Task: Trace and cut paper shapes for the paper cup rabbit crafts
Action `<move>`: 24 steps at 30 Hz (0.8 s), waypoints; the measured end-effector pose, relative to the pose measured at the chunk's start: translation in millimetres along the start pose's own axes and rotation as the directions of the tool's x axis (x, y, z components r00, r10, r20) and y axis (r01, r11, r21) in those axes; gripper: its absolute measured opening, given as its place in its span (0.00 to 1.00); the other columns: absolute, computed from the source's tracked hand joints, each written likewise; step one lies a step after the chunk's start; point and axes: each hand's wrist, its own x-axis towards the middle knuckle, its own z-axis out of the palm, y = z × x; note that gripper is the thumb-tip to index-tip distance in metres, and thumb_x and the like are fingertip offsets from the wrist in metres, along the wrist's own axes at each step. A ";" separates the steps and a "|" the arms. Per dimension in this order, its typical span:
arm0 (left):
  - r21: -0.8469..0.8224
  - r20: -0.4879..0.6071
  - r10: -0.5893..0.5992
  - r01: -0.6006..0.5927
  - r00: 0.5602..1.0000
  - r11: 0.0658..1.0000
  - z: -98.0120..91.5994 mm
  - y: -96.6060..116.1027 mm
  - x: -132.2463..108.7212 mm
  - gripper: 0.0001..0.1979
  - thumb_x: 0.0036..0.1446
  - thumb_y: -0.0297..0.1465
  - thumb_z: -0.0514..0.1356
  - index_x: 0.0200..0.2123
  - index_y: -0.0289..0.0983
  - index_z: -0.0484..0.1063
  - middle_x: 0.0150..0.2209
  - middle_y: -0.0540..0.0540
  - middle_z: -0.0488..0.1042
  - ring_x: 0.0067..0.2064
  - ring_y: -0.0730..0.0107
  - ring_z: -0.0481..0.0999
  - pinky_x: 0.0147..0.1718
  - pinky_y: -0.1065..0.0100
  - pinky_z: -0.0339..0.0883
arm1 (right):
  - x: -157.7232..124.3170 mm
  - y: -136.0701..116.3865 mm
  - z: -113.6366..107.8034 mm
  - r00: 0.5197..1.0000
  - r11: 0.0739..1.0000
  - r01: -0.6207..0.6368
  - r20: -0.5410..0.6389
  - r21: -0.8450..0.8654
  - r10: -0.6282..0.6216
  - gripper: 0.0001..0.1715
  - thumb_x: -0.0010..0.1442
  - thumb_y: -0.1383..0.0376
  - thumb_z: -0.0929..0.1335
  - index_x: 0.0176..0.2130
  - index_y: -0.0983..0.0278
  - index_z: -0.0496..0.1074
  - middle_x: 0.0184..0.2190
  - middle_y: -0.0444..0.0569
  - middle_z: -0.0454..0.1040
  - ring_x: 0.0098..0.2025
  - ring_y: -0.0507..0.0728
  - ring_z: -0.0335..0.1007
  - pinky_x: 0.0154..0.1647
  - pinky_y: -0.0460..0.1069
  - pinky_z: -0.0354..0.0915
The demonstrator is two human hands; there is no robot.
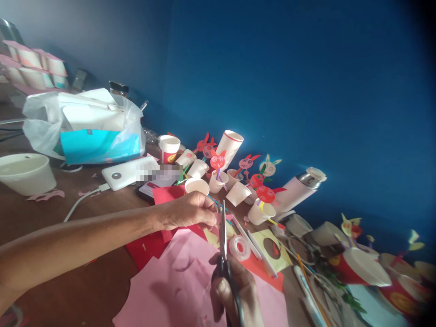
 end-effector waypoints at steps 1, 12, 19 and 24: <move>-0.003 0.000 0.005 -0.005 1.000 1.000 -0.5 -0.9 0.6 0.04 0.43 0.28 0.58 0.22 0.32 0.68 0.22 0.49 0.69 0.25 0.76 0.66 0.28 0.72 0.60 | 0.2 0.5 -0.5 1.000 1.000 -0.005 -0.003 -0.003 0.005 0.27 0.46 0.46 0.70 0.35 0.65 0.67 0.09 0.36 0.62 0.10 0.44 0.47 0.13 0.41 0.47; -0.045 -0.016 0.018 -0.018 1.000 0.999 -1.1 2.0 -1.0 0.04 0.45 0.28 0.58 0.21 0.32 0.68 0.21 0.51 0.69 0.24 0.78 0.65 0.27 0.73 0.58 | 2.6 7.5 -5.1 0.999 1.000 0.009 0.050 0.024 -0.010 0.26 0.46 0.47 0.71 0.34 0.65 0.66 0.09 0.36 0.62 0.10 0.43 0.43 0.11 0.40 0.45; -0.083 -0.021 0.017 -0.019 1.000 0.996 -0.3 2.5 -1.0 0.04 0.43 0.27 0.58 0.23 0.31 0.68 0.22 0.49 0.70 0.26 0.76 0.68 0.29 0.72 0.60 | 1.2 2.8 -1.8 0.997 0.997 -0.006 0.072 0.077 0.001 0.25 0.47 0.48 0.71 0.35 0.65 0.66 0.10 0.35 0.61 0.09 0.43 0.44 0.10 0.39 0.50; -0.094 -0.024 0.013 -0.015 1.000 0.995 -0.3 1.2 -0.4 0.03 0.43 0.27 0.59 0.23 0.32 0.69 0.22 0.50 0.70 0.26 0.76 0.68 0.29 0.73 0.60 | 0.4 -0.7 -0.3 0.999 0.999 -0.012 0.053 0.047 0.010 0.25 0.47 0.48 0.71 0.34 0.64 0.66 0.10 0.36 0.62 0.10 0.44 0.44 0.10 0.40 0.51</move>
